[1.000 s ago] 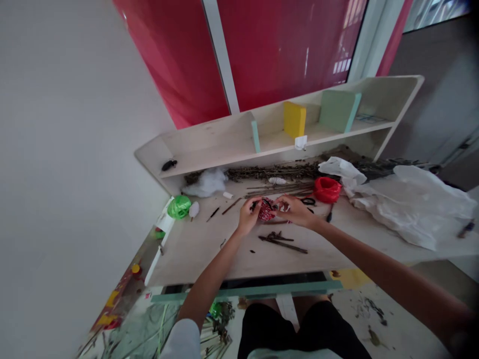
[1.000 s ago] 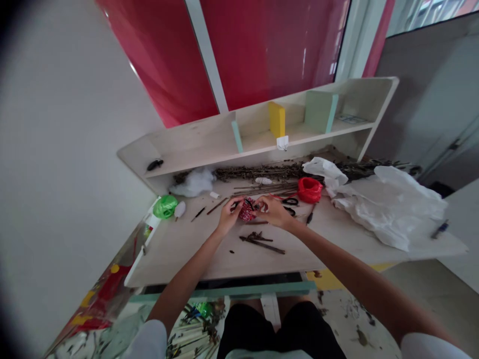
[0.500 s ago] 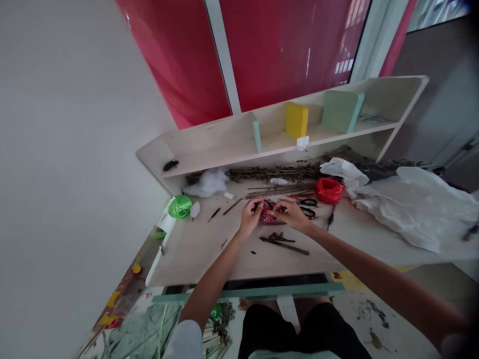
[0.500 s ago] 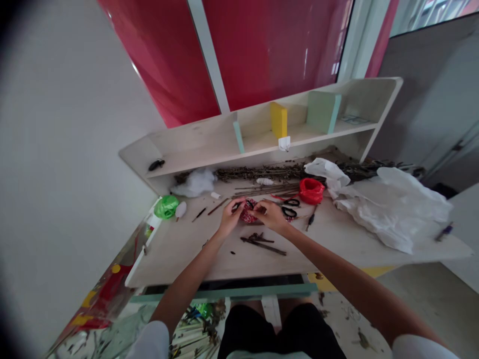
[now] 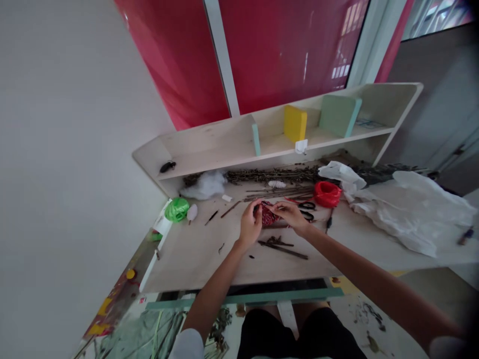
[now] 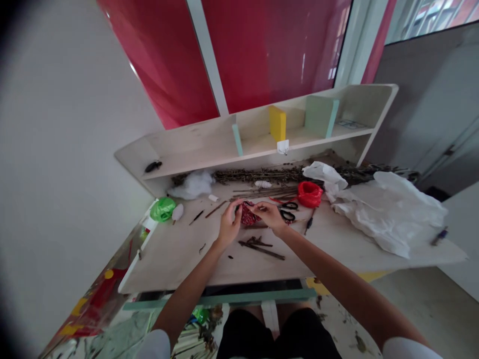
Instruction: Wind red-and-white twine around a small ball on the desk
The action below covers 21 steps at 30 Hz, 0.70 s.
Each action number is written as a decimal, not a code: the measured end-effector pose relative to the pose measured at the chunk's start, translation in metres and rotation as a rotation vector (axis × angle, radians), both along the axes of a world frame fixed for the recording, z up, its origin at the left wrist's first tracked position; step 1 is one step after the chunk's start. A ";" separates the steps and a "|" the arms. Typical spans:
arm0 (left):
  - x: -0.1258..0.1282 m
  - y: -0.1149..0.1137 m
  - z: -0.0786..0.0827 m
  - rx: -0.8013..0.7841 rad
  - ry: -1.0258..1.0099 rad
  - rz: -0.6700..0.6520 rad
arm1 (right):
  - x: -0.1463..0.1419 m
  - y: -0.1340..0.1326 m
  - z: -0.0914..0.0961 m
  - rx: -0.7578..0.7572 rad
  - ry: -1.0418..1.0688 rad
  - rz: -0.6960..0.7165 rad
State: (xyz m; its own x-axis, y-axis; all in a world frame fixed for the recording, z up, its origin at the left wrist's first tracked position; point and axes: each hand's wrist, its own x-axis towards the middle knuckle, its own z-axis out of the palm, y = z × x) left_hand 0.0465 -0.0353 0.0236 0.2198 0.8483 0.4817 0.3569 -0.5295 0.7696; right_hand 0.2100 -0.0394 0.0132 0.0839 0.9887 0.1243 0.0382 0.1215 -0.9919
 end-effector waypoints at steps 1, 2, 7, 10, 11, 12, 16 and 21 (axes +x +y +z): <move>-0.001 -0.002 -0.002 0.002 0.009 -0.027 | 0.000 0.001 0.000 -0.008 0.019 0.000; -0.002 -0.004 -0.003 0.002 0.016 -0.059 | 0.000 0.001 0.000 -0.015 0.033 -0.001; -0.002 -0.004 -0.008 0.008 0.048 -0.092 | -0.002 0.002 0.000 -0.051 0.089 -0.006; 0.003 0.002 -0.009 -0.012 0.089 -0.043 | -0.007 0.003 0.003 -0.065 0.141 -0.027; 0.005 0.004 -0.009 -0.021 0.092 -0.029 | -0.008 0.004 0.004 -0.068 0.153 -0.033; 0.007 0.006 -0.008 -0.027 0.090 -0.017 | -0.009 0.004 0.006 -0.071 0.160 -0.036; 0.014 0.013 -0.006 -0.027 0.056 0.031 | -0.011 0.006 0.010 -0.094 0.161 -0.029; 0.017 0.017 -0.003 -0.052 0.035 0.030 | -0.012 0.007 0.009 -0.090 0.219 -0.048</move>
